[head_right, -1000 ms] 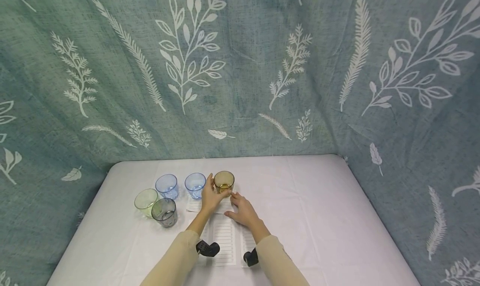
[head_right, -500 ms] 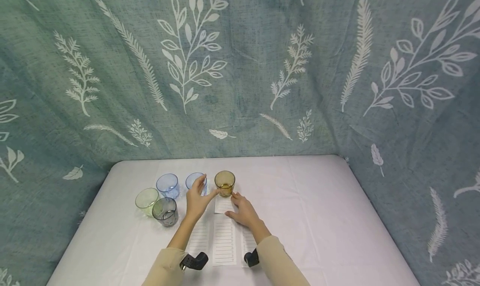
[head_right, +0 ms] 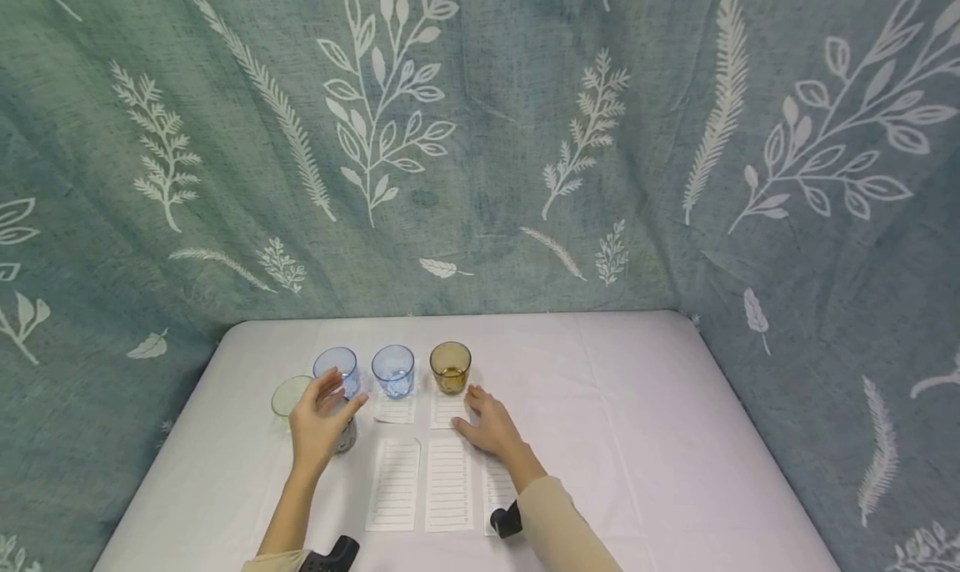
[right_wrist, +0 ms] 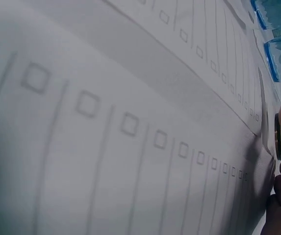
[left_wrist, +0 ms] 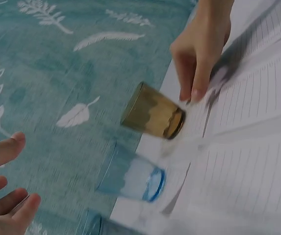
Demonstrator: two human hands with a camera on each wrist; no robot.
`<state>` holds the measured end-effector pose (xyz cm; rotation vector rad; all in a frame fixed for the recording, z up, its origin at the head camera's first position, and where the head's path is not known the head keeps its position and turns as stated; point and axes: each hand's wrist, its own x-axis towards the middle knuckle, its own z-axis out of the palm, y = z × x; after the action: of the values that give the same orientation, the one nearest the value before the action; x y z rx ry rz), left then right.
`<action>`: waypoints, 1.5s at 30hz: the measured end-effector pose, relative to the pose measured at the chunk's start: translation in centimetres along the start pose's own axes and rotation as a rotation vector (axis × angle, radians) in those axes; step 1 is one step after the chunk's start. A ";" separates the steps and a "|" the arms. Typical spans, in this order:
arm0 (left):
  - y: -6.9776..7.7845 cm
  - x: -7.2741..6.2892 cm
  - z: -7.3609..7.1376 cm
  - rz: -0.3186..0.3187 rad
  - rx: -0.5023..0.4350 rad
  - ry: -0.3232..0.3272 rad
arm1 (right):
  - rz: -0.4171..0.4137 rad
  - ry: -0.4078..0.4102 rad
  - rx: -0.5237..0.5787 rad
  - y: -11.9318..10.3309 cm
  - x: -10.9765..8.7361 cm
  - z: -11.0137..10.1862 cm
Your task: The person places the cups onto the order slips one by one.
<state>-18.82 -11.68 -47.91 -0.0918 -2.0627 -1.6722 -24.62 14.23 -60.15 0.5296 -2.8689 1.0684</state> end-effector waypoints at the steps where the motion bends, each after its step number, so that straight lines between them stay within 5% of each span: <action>1: 0.4 -0.3 -0.7 0.001 0.013 0.022 | -0.001 0.010 0.002 0.0 -0.1 0.0; 3: 0.9 -0.7 -1.9 0.003 0.021 0.071 | -0.008 0.037 0.005 -0.2 -0.5 0.0; 10: -2.4 -1.5 -5.3 0.071 0.188 0.272 | -0.058 0.087 -0.011 -2.8 -2.7 0.0; 17: -4.2 -2.7 -7.8 -0.013 0.404 0.403 | -0.123 0.060 -0.087 -6.3 -5.1 1.6; 28: -6.2 -4.4 -9.2 -0.290 0.373 0.214 | -0.193 -0.037 -0.168 -10.2 -7.6 4.6; 35: -7.2 -4.5 -8.6 -0.326 0.324 0.143 | -0.261 -0.052 -0.314 -10.9 -8.6 6.6; 45: -7.5 -4.5 -7.8 -0.351 0.299 0.111 | -0.221 -0.067 -0.380 -11.3 -9.3 7.5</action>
<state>-14.96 -19.74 -55.39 0.4748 -2.3130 -1.4916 -11.59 4.29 -60.17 0.8363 -2.8736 0.4661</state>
